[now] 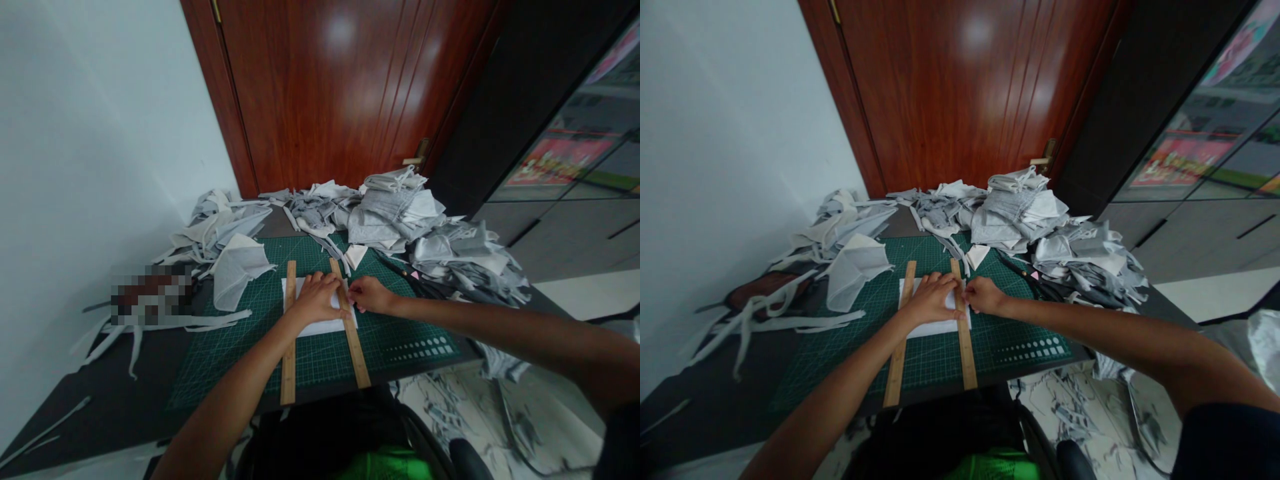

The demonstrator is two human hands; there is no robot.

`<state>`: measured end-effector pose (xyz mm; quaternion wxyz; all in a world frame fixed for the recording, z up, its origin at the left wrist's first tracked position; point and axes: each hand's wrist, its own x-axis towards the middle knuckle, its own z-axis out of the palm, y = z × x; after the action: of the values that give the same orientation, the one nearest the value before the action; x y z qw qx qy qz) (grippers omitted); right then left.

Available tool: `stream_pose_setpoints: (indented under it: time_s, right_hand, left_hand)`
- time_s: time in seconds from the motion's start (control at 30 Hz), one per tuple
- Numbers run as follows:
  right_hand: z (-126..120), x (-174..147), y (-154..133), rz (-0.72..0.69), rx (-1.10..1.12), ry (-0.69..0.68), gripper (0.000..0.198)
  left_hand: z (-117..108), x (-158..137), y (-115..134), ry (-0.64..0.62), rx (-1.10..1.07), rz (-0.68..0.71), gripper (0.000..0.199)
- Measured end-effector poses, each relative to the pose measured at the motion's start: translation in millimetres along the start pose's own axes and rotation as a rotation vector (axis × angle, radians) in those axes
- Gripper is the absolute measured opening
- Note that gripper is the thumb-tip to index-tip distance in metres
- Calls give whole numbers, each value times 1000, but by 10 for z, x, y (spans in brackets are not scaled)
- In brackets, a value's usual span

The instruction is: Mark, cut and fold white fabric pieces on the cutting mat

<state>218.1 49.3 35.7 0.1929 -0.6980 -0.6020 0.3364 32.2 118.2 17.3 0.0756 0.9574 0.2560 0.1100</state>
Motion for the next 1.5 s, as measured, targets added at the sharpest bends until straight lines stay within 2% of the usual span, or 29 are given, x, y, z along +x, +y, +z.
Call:
stream_pose_setpoints:
  time_s: [0.27, 0.4, 0.5, 0.67, 0.77, 0.87, 1.23, 1.5]
  right_hand:
    - [120, -481, 68, 2, 125, -105, 24]
    - [98, -632, 87, -11, 174, -158, 18]
    - [-9, -518, 58, -35, 211, -100, 16]
    - [-160, 12, 8, -52, 249, 87, 15]
    - [-126, 256, 35, -38, 224, 147, 17]
    - [-40, 339, 91, -39, 174, 165, 18]
    - [-3, 210, 63, -34, 100, 118, 19]
    - [143, -295, 133, -4, 195, -1, 18]
  left_hand:
    - [25, 7, 2, 10, -24, -15, 84]
    - [26, 8, 1, 6, 5, -11, 84]
    - [17, 11, 5, -1, 11, -10, 82]
    - [12, 11, 2, 1, 5, -8, 81]
    - [10, 8, 2, 8, 15, -4, 81]
    - [7, 5, 3, 8, 22, 6, 79]
    - [12, 18, -4, -3, 25, 9, 72]
    - [42, 24, -11, 12, 36, 3, 78]
